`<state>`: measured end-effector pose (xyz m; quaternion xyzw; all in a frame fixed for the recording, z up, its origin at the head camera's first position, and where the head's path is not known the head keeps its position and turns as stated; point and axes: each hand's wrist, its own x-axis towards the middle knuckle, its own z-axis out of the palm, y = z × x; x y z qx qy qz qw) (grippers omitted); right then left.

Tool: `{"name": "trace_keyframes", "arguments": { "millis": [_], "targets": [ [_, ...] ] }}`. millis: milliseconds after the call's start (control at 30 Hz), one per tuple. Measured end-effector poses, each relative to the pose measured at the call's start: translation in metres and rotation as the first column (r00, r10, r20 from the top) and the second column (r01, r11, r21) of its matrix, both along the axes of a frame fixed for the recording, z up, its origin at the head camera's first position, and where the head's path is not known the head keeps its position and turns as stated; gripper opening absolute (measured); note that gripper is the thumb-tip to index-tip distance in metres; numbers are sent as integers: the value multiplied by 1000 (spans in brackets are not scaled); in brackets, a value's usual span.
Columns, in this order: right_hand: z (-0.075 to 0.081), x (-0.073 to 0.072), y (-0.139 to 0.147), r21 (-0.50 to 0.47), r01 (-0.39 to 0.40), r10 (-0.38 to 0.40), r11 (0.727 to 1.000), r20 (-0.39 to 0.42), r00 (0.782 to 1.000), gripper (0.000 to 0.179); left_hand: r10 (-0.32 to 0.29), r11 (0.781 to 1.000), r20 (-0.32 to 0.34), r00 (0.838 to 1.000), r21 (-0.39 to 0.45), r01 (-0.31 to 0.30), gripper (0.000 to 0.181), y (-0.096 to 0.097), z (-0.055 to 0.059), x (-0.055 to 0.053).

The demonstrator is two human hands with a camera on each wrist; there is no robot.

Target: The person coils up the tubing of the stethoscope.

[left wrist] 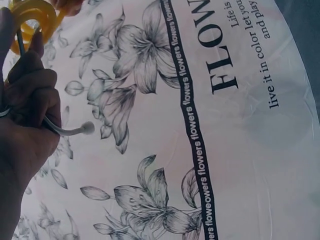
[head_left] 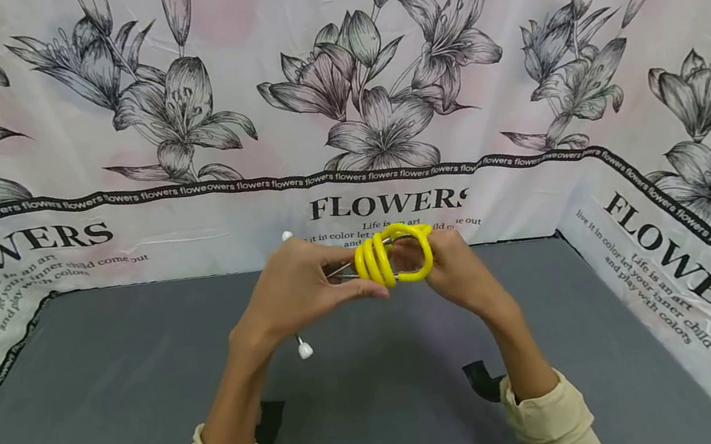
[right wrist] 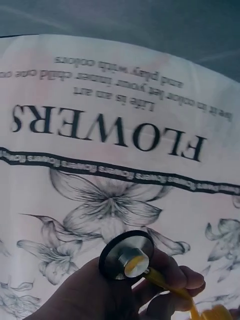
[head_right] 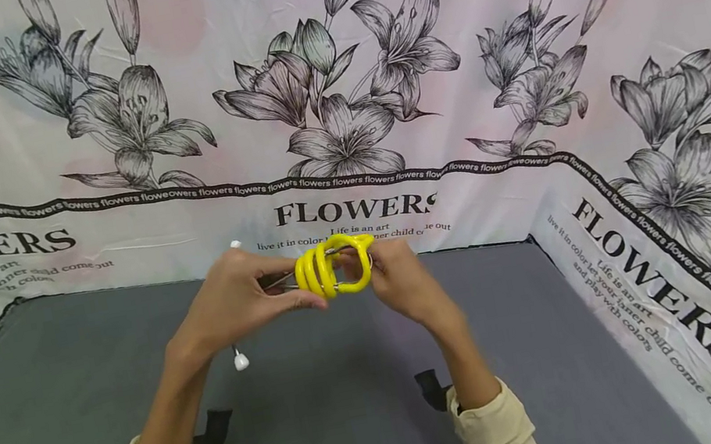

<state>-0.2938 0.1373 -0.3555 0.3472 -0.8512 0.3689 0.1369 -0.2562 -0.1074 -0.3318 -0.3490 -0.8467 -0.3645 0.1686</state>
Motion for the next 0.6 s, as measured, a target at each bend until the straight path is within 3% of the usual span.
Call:
{"name": "trace_keyframes", "arguments": {
  "millis": [133, 233, 400, 600],
  "targets": [
    [1, 3, -10, 1, -41, 41, 999, 57, 998, 19, 136, 990, -43, 990, 27, -135, 40, -3, -1, -2],
    [0, 6, -19, -6, -37, 37, 999, 48, 998, 19, 225, 974, -91, 970, 40, -222, 45, -6, -4, -6],
    [1, 14, -28, -20, 6, -5, 1000, 50, 999, 17, 299, 954, -165, 940, 70, -291, 39, -8, -11, -16],
    [10, 23, -36, -17, 53, -51, 998, 62, 997, 18, 360, 933, -244, 900, 120, -340, 44, -5, -18, -24]
  ]
}}
